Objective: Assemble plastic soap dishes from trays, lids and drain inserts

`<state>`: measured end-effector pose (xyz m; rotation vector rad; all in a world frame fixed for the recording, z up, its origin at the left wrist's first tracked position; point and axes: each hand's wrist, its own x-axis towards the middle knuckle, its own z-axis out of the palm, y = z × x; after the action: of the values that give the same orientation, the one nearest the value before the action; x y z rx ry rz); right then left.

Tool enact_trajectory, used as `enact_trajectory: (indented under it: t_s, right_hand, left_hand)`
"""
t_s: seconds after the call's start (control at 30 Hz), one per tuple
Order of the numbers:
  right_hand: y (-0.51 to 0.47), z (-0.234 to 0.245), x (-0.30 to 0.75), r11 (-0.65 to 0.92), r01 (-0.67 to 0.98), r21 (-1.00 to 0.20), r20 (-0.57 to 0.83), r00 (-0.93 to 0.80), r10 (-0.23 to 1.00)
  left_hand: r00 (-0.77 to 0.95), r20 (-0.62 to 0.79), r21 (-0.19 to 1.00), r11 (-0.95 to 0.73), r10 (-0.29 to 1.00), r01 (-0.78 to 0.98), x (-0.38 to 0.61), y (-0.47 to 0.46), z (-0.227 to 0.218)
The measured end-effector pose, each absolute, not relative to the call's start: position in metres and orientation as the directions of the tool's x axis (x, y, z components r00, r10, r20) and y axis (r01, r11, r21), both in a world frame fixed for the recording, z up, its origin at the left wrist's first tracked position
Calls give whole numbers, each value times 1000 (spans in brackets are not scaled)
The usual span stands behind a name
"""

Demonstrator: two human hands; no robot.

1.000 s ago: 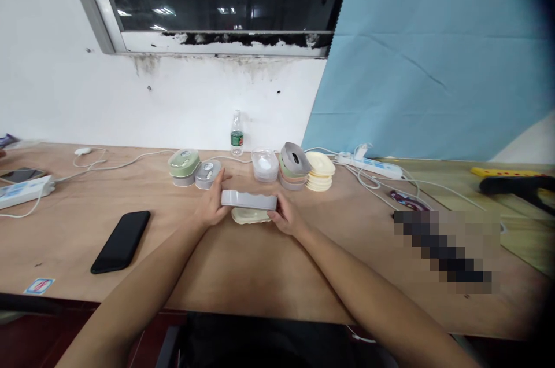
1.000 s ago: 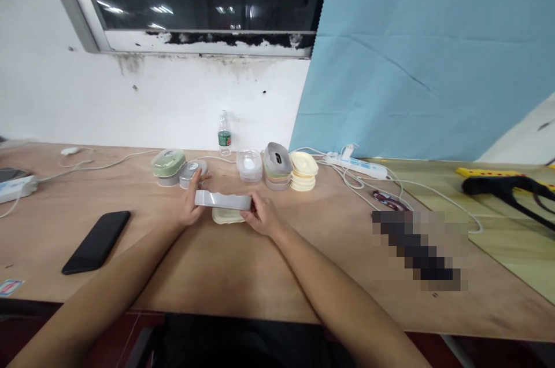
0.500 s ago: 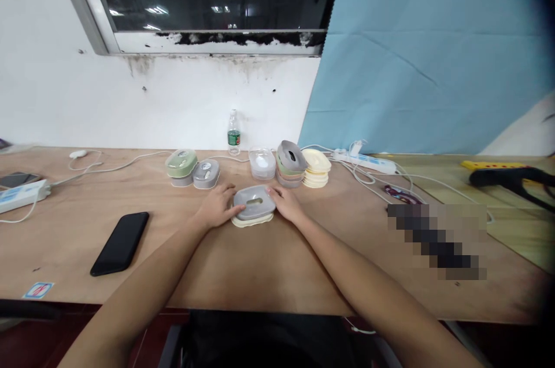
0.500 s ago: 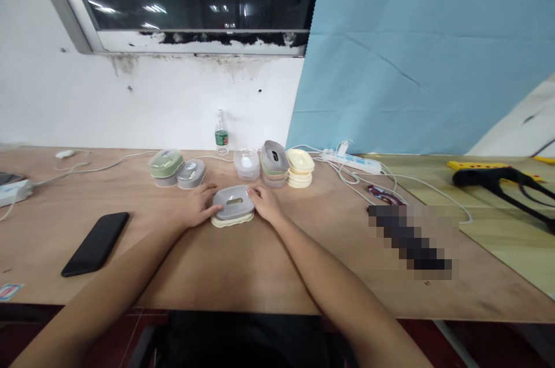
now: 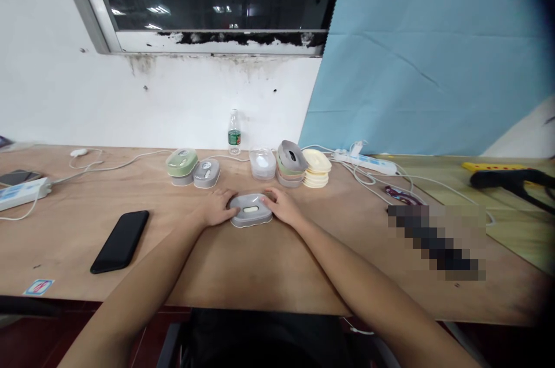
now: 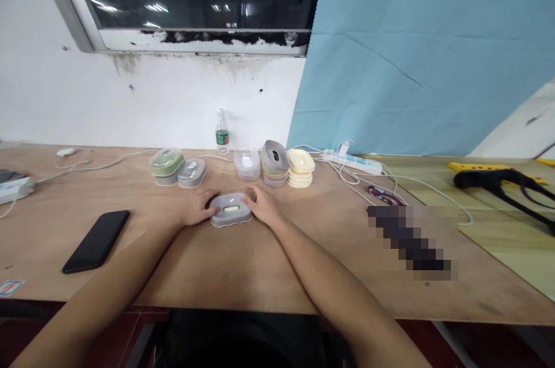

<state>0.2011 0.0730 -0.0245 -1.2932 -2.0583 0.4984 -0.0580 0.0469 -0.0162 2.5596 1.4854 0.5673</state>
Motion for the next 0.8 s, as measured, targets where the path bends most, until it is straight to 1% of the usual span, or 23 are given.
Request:
enact_trajectory:
  t_s: [0.1, 0.2, 0.27, 0.47, 0.53, 0.63, 0.73, 0.8]
  right_hand:
    - [77, -22, 198, 437, 666, -605, 416, -203, 886]
    - [89, -20, 192, 467, 678, -568, 549, -111, 828]
    - [102, -20, 187, 483, 693, -535, 600, -90, 795]
    - [131, -26, 180, 499, 721, -481, 654, -85, 752]
    - [130, -28, 181, 528, 697, -484, 676, -85, 732]
    - [120, -29, 185, 534, 660, -528, 698, -21, 716]
    - [106, -29, 190, 552, 601, -577, 697, 10, 717]
    - [95, -28, 193, 606, 561, -564, 708, -48, 704]
  left_hand:
    - [439, 263, 310, -506, 859, 805, -57, 48, -19]
    - [432, 273, 318, -504, 860, 803, -56, 47, -19]
    - [427, 280, 323, -504, 860, 801, -55, 47, -18]
    - [434, 272, 354, -508, 859, 785, -57, 45, -15]
    - [431, 276, 356, -508, 859, 784, -58, 47, -18]
    - [393, 284, 370, -478, 875, 797, -60, 51, -28]
    - [341, 357, 416, -475, 870, 775, -61, 53, -32]
    - [304, 455, 448, -511, 837, 734, -61, 52, -28]
